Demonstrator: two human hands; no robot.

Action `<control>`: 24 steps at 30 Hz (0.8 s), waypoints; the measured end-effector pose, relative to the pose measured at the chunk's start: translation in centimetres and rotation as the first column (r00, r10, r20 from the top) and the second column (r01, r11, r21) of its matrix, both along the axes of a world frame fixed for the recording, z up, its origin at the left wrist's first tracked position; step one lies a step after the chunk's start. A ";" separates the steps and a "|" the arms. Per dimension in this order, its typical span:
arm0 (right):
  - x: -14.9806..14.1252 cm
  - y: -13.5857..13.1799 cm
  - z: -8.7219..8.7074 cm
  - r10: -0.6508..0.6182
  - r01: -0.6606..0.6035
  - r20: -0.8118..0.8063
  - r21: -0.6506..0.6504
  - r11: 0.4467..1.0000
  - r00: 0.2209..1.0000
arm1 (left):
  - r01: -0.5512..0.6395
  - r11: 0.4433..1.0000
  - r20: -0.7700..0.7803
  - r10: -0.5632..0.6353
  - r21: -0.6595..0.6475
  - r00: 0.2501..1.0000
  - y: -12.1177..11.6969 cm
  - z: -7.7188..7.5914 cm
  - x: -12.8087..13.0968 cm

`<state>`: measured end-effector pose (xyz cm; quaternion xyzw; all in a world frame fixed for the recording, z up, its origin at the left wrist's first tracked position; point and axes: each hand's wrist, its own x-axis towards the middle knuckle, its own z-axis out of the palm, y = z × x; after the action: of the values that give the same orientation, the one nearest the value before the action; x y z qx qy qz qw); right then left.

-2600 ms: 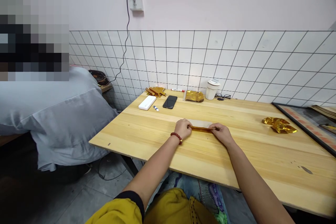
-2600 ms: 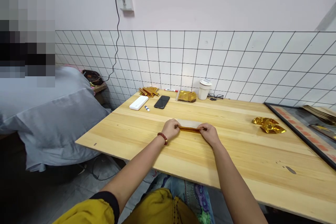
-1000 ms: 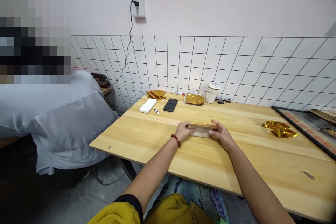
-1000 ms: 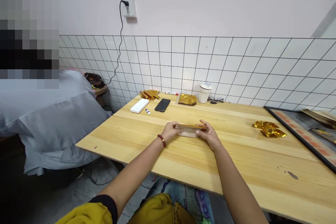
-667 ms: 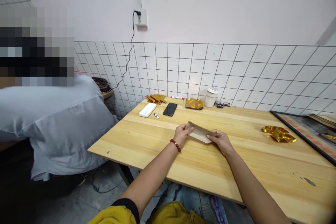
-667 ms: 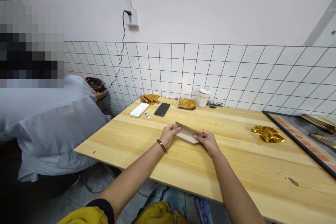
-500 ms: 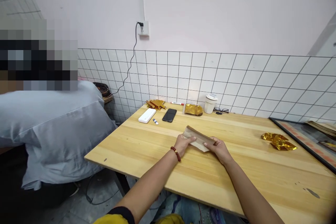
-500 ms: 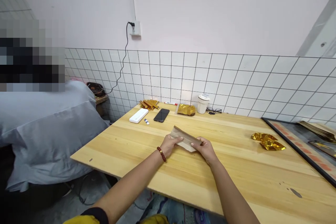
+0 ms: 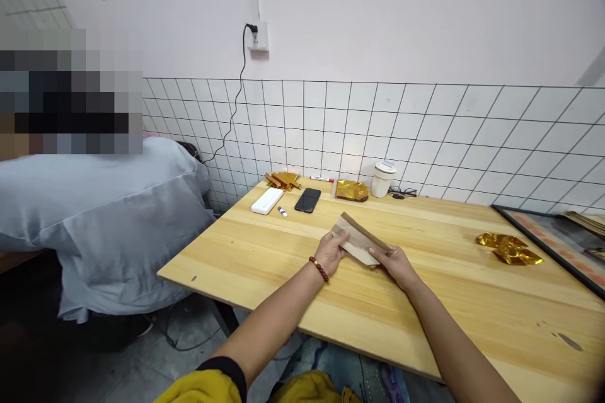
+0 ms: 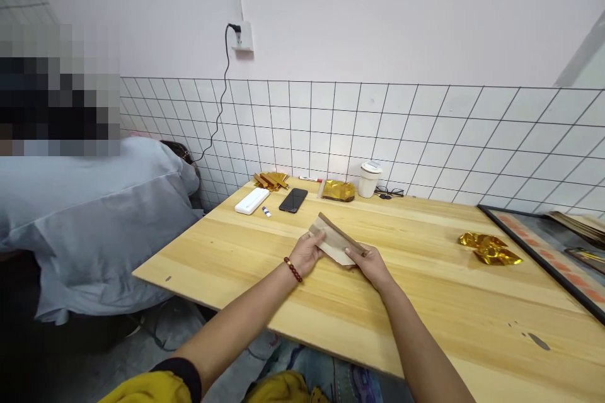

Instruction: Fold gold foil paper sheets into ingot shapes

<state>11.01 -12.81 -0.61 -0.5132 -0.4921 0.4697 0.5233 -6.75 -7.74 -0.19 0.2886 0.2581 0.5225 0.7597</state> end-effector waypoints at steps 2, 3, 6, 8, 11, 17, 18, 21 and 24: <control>0.0 -0.2 0.1 0.022 -0.022 0.001 0.025 0.999 1.000 | 0.053 0.999 -0.032 -0.052 0.013 0.998 -0.5 -0.1 0.3; -0.1 -0.2 0.1 0.051 -0.052 0.007 0.035 0.998 0.999 | 0.050 0.999 -0.045 -0.050 0.008 0.998 -0.7 -0.2 0.4; -0.1 -0.3 -0.1 0.133 -0.134 0.017 0.042 0.990 0.991 | -0.022 0.999 -0.027 0.021 -0.042 0.999 -0.5 -0.1 0.4; -0.1 -0.3 -0.2 0.142 -0.143 0.019 0.021 0.990 0.990 | -0.057 0.994 0.011 0.058 -0.091 0.998 0.0 0.1 0.1; -0.1 -0.1 -0.3 0.120 -0.119 -0.009 0.009 0.993 0.993 | -0.095 0.981 0.047 0.104 -0.166 0.993 0.7 0.3 -0.3; 0.2 -0.1 -0.1 0.109 -0.108 -0.034 0.033 0.994 0.993 | -0.039 0.991 0.093 0.051 -0.127 0.994 0.4 0.0 -0.1; 0.3 -0.2 -0.1 0.127 -0.126 -0.018 0.034 0.991 0.992 | 0.012 0.994 0.104 -0.001 -0.105 0.995 0.2 -0.1 -0.1; 0.3 -0.4 -0.1 0.173 -0.173 -0.007 0.039 0.984 0.985 | 0.173 0.983 0.120 -0.165 -0.067 0.979 -0.3 -0.1 0.1; 0.3 -0.2 -0.2 0.145 -0.143 -0.043 0.039 0.989 0.989 | 0.201 0.977 0.145 -0.190 -0.071 0.971 -0.5 0.1 0.1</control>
<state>11.30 -13.06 -0.86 -0.4561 -0.5240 0.5090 0.5083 -6.66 -8.28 -0.05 0.2433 0.1975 0.4523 0.8350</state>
